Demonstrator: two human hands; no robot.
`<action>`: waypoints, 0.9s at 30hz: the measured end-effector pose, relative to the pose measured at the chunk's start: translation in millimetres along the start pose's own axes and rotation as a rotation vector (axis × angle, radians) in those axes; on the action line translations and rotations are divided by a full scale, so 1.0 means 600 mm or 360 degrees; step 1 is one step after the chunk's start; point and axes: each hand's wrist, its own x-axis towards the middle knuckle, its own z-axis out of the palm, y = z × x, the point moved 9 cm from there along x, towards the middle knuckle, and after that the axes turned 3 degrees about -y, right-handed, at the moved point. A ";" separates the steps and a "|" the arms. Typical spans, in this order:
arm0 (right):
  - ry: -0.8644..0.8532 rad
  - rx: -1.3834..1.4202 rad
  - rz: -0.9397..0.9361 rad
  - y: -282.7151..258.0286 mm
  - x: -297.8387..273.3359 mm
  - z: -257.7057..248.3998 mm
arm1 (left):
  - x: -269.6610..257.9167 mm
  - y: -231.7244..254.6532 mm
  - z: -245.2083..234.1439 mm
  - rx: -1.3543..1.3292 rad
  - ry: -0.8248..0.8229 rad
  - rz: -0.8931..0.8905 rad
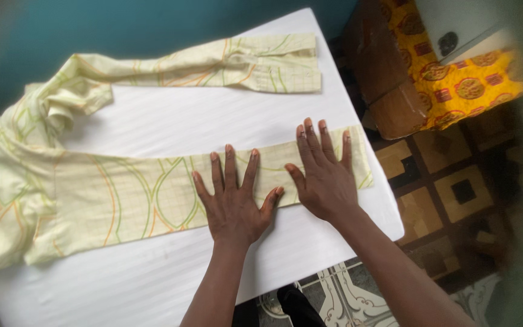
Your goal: The person folds a long-sleeved patterned shirt on a white table by hand, smoothing the fabric and folding the sleeves over the body.
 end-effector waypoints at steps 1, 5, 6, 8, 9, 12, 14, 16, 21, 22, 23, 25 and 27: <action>-0.0064 -0.0014 -0.0031 -0.016 -0.003 0.012 | 0.001 -0.002 0.003 0.0006 -0.0016 -0.0007; 0.0039 -0.0125 -0.0022 -0.021 0.000 0.008 | 0.005 -0.005 0.012 0.0021 -0.0021 -0.0024; 0.0010 -0.0128 -0.0007 -0.019 -0.001 0.010 | 0.008 -0.004 0.011 -0.0005 0.0002 -0.0007; -0.0018 -0.0113 0.0009 -0.019 -0.005 0.010 | 0.010 -0.005 0.005 -0.0048 0.0057 0.0013; -0.0015 -0.0095 0.0018 -0.020 -0.006 0.009 | 0.009 -0.005 -0.004 -0.0089 0.0129 0.0024; 0.0007 -0.0093 0.0003 -0.018 0.002 0.014 | 0.007 0.019 -0.010 -0.0054 0.0148 0.0076; 0.0101 -0.0125 -0.0061 -0.021 0.000 0.012 | 0.017 0.051 0.011 0.0174 -0.0082 0.0165; 0.0283 -0.0177 -0.0183 -0.032 0.001 0.001 | 0.015 0.063 0.016 -0.0062 -0.0196 0.0221; -0.0031 -0.0161 -0.0005 -0.021 0.000 0.020 | 0.024 -0.028 0.013 -0.0235 -0.0131 0.0346; -0.0025 -0.0153 0.0000 -0.022 0.000 0.017 | 0.019 -0.076 0.013 -0.0181 -0.0156 0.0286; -0.0037 -0.0159 0.0009 -0.024 0.001 0.016 | 0.018 -0.125 0.004 -0.0120 -0.0114 0.0257; -0.0055 -0.0169 0.0033 -0.025 -0.002 0.014 | 0.012 -0.232 -0.019 -0.0016 -0.0019 0.0183; 0.0009 -0.0182 -0.0015 -0.030 0.000 0.008 | 0.003 -0.341 -0.047 0.0067 0.0045 0.0053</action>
